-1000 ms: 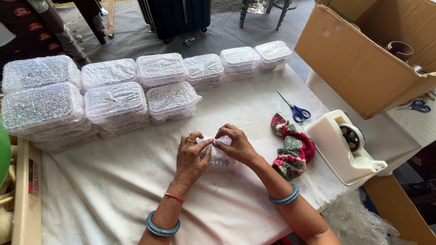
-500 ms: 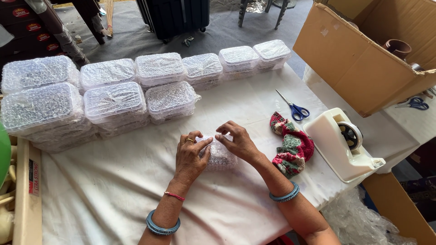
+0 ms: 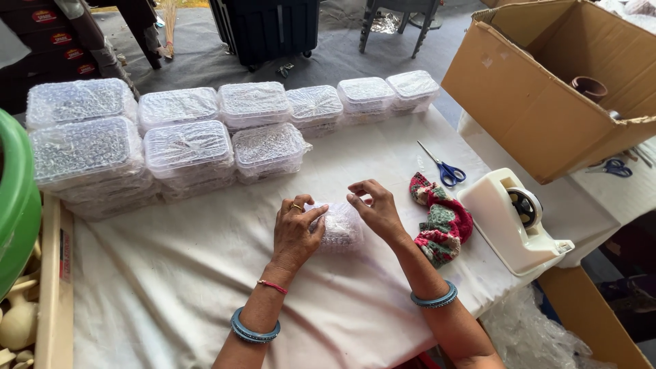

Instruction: The person wraps small transparent plastic boxes in bubble wrap by hand and secures them using a tape dispenser.

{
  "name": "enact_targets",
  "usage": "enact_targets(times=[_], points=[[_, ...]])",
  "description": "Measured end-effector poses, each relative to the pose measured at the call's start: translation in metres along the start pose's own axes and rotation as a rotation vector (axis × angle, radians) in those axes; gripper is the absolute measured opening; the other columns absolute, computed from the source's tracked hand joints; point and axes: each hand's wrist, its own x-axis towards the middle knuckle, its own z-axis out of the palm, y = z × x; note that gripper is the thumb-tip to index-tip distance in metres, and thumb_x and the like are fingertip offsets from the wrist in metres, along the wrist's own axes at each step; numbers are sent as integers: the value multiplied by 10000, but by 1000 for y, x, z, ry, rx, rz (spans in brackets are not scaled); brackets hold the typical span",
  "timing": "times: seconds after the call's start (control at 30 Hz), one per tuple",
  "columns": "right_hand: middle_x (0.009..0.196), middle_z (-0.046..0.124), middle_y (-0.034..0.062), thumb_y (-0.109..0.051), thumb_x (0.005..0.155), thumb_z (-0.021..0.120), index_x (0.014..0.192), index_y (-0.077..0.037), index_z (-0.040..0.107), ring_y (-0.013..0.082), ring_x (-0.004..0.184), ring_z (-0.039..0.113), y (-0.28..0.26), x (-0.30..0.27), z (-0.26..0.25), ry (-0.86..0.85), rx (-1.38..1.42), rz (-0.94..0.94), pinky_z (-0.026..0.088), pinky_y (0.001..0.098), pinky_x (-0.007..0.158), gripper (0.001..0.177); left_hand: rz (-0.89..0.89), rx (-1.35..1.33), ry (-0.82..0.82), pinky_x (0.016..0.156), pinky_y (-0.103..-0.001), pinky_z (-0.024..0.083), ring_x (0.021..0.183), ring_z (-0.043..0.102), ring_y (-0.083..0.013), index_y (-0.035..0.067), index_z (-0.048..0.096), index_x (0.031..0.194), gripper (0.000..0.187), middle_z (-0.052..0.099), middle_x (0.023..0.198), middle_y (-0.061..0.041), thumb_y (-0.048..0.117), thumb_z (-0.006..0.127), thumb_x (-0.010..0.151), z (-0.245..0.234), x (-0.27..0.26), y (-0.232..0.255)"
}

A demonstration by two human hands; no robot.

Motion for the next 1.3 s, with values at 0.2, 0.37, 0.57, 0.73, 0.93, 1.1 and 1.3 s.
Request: enact_targets(times=[0.2, 0.37, 0.57, 0.73, 0.93, 1.1, 1.3], points=[[1106, 708, 71, -246, 972, 686, 1098, -75, 751, 191, 1038, 697, 7, -2, 11, -176, 11, 72, 600, 357, 858, 222, -8, 10, -15, 958, -362, 470, 1034, 529, -211, 205, 808, 1096, 283, 583, 1202, -4, 169, 770, 818, 2, 0, -2], [1106, 709, 90, -195, 969, 692, 1111, -57, 744, 232, 1083, 658, 1, -8, 20, -167, -32, -131, 554, 371, 920, 205, 31, -1, 5, 978, -343, 469, 1032, 537, -210, 187, 800, 1102, 289, 599, 1390, -14, 167, 761, 816, 7, -1, -6], [1120, 714, 90, -144, 939, 709, 1107, -53, 741, 232, 1101, 662, 4, -7, 20, -162, 47, -181, 541, 372, 950, 194, 56, 6, -23, 994, -339, 455, 1039, 541, -213, 188, 801, 1107, 285, 720, 1299, 67, 176, 748, 827, 3, 1, -5], [1146, 703, 104, -141, 924, 724, 1098, -49, 739, 247, 1104, 667, -5, -9, 16, -172, 60, -184, 545, 373, 943, 198, 9, -23, -82, 995, -329, 451, 1059, 535, -227, 189, 788, 1114, 282, 741, 1236, 103, 164, 724, 841, -1, 3, -1], [1163, 696, 125, -156, 934, 739, 1127, -41, 731, 277, 1101, 674, -36, -28, -4, -79, -25, -229, 556, 380, 926, 225, 19, -2, -70, 1006, -359, 431, 1087, 536, -240, 191, 790, 1098, 259, 737, 1239, 90, 177, 729, 846, -3, 3, 2], [1175, 700, 132, -137, 912, 751, 1125, -36, 738, 281, 1088, 693, -28, -72, -44, 70, -111, -231, 561, 372, 924, 236, 9, 25, -40, 1036, -388, 418, 1105, 547, -226, 189, 794, 1097, 252, 741, 1229, 81, 174, 726, 855, 2, 1, -1], [1149, 720, 98, -100, 924, 739, 1104, -56, 754, 194, 1039, 698, 11, -125, -107, 369, -109, -46, 589, 313, 848, 185, 23, 27, -7, 1028, -393, 433, 1098, 554, -223, 179, 800, 1087, 247, 753, 1215, 73, 166, 727, 852, 1, -1, 2]])
